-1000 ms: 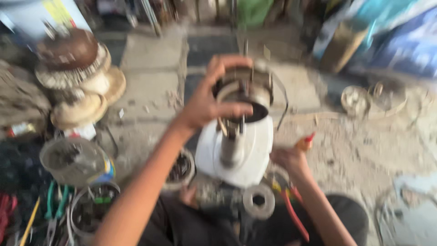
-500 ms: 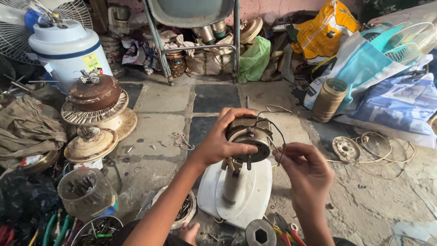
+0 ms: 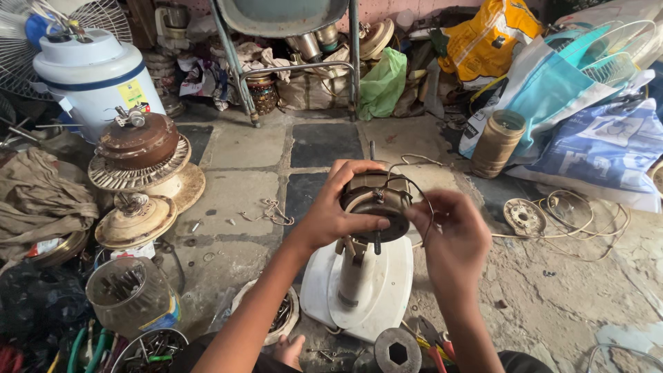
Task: The person sits on the floor and repairs a small electric motor, likely from a fan. They use a screwdriver to tighten screws on the motor casing and a pair of pliers to adjust wires and components. The person repeatedly inspects the motor and makes adjustments throughout the clip.
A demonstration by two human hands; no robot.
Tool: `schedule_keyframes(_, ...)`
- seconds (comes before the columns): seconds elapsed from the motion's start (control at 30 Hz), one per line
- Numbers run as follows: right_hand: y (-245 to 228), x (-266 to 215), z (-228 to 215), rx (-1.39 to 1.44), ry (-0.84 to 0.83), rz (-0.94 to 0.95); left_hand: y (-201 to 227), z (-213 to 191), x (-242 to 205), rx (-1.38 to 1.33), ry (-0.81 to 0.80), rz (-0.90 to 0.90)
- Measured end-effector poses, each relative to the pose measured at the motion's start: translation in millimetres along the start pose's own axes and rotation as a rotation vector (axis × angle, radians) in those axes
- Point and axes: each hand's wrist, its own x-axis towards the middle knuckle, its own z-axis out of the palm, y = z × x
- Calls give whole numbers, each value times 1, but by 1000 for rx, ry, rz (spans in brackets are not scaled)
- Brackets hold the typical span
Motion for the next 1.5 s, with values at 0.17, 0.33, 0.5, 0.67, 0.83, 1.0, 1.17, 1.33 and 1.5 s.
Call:
schedule_keyframes(0.17, -5, 32, 6, 204, -218, 181, 10, -22, 11, -43, -136, -164)
schedule_keyframes(0.33, -1, 14, 34, -23, -153, -38, 38, -63, 39, -5, -408, -334)
schedule_keyframes(0.5, -5, -4, 61, -223, 26, -107, 50, -29, -29, 788, 370, 45)
schedule_keyframes(0.67, -7, -10, 61, -225, 83, -72, 48, 32, -62, 735, 601, 194)
schedule_keyframes(0.83, -7, -11, 49, -85, 95, 4, 35, 63, -62, 705, 696, 286)
schedule_keyframes(1.0, -5, -10, 37, -42, 7, -15, 23, 83, -59, 734, 764, 307)
schedule_keyframes(1.17, 26, 3, -40, -257, 73, -319, 11, 81, -53, 775, 758, 292)
schedule_keyframes(1.33, 107, -17, -140, -80, 131, -9, -1, 81, -54, 918, 708, 311)
schedule_keyframes(1.5, 228, -69, -135, -540, -291, 312, -11, 79, -53, 918, 668, 312)
